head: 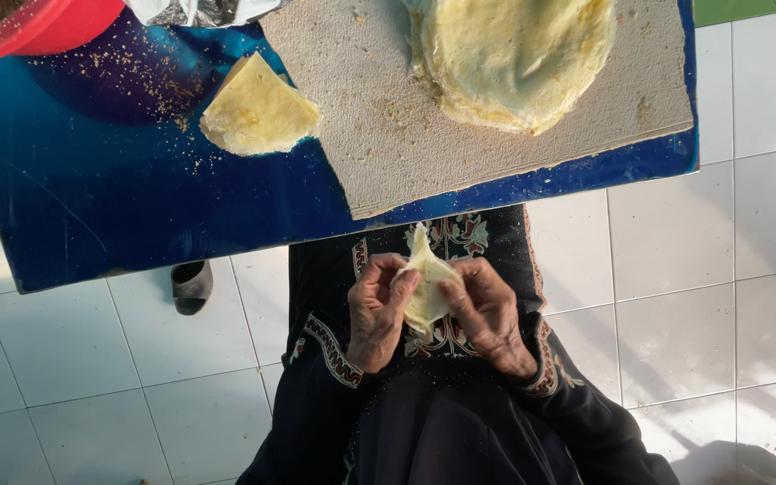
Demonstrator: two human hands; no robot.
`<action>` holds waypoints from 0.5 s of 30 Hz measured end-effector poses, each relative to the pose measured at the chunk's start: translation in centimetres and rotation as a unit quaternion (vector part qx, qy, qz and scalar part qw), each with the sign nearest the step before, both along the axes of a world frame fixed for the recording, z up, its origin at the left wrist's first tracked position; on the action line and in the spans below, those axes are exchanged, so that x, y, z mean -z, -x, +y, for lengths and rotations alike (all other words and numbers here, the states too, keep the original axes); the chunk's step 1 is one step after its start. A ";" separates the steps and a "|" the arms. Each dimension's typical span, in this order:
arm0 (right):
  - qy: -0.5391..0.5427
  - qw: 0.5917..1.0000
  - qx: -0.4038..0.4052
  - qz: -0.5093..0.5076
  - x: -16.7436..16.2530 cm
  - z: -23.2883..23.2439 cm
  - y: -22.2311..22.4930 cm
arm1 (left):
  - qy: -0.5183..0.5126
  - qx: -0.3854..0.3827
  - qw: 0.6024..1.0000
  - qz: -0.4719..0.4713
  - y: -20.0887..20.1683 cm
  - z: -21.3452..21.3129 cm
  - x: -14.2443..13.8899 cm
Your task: The person sits at a blue table and handles thin, round crepe-like sheets, tearing and folding pieces of the sheets by hand and stacking them onto a growing pile on a board. A red bowl with a brown mixture and a spoon and a knife sit on the table nearby.
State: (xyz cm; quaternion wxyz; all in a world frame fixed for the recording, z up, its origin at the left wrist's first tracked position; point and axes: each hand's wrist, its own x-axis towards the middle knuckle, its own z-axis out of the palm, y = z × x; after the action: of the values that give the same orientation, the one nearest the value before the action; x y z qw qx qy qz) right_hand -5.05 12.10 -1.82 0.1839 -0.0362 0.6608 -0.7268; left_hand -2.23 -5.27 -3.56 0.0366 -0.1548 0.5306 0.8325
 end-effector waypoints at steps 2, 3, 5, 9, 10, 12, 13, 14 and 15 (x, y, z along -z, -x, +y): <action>0.084 0.990 0.039 -0.111 -0.2 0.1 0.4 | -0.054 -0.038 0.998 0.025 -0.2 0.1 0.2; 0.115 0.980 0.056 -0.155 -0.3 0.1 0.6 | -0.056 -0.044 0.996 0.047 -0.4 0.1 0.1; 0.142 0.974 0.040 -0.170 -0.5 0.0 1.2 | -0.024 -0.028 0.998 0.055 -0.7 0.0 -0.2; 0.022 0.991 -0.028 -0.128 -0.6 -0.3 2.2 | 0.073 0.038 0.994 0.069 -0.9 -0.3 -1.2; -0.034 0.990 -0.029 -0.135 -0.6 -0.4 2.3 | 0.087 0.048 0.991 0.092 -0.9 -0.3 -1.4; 0.090 0.980 0.007 -0.177 -0.4 -0.4 2.2 | 0.013 0.019 0.999 0.040 -0.5 -0.6 -1.5; 0.152 0.968 0.023 -0.197 -0.3 -0.4 2.1 | -0.024 0.004 1.000 0.015 -0.3 -0.7 -1.5; 0.079 0.987 -0.001 -0.139 -0.2 -0.3 1.8 | -0.029 0.004 0.999 0.044 -0.2 -0.8 -1.5; 0.004 0.996 -0.024 -0.081 -0.1 -0.3 1.4 | -0.034 0.006 0.997 0.071 -0.1 -0.9 -1.4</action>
State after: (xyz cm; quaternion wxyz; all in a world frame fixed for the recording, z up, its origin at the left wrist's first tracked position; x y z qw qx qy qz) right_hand -6.49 11.85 -1.71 0.2543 0.0062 0.6395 -0.7255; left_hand -2.18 -6.21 -2.12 0.0088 -0.0905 0.5045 0.8586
